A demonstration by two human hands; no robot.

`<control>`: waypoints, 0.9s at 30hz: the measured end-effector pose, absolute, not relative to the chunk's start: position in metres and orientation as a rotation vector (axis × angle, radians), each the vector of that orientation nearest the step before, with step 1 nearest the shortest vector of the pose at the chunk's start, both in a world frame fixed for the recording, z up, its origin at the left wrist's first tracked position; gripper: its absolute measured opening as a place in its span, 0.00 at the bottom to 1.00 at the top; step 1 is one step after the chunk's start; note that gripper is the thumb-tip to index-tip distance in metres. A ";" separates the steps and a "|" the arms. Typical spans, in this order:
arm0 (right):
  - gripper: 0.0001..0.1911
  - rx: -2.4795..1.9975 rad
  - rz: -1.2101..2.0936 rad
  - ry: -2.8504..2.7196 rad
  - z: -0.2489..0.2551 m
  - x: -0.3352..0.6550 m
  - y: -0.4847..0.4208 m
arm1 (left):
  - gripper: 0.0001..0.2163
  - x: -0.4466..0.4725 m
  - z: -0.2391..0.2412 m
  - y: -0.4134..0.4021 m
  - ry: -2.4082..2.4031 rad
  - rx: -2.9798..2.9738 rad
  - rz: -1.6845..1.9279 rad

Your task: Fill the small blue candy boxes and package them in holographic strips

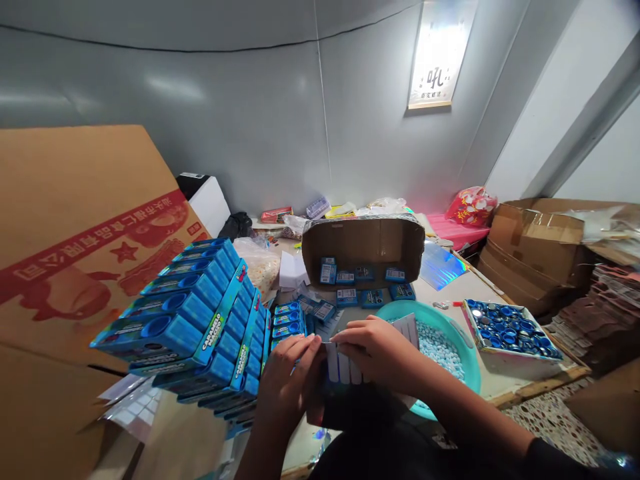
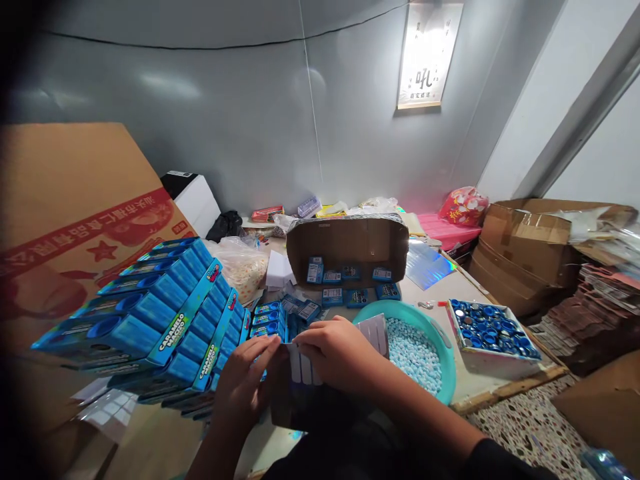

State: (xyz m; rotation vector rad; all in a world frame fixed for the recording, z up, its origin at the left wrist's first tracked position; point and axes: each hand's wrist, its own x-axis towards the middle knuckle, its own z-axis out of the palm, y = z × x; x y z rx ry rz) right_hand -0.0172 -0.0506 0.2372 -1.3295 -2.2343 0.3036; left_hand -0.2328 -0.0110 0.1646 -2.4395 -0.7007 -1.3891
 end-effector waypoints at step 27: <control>0.14 -1.884 0.365 -1.847 0.200 0.060 -0.027 | 0.05 -0.221 0.124 -0.013 -1.481 -2.568 -2.145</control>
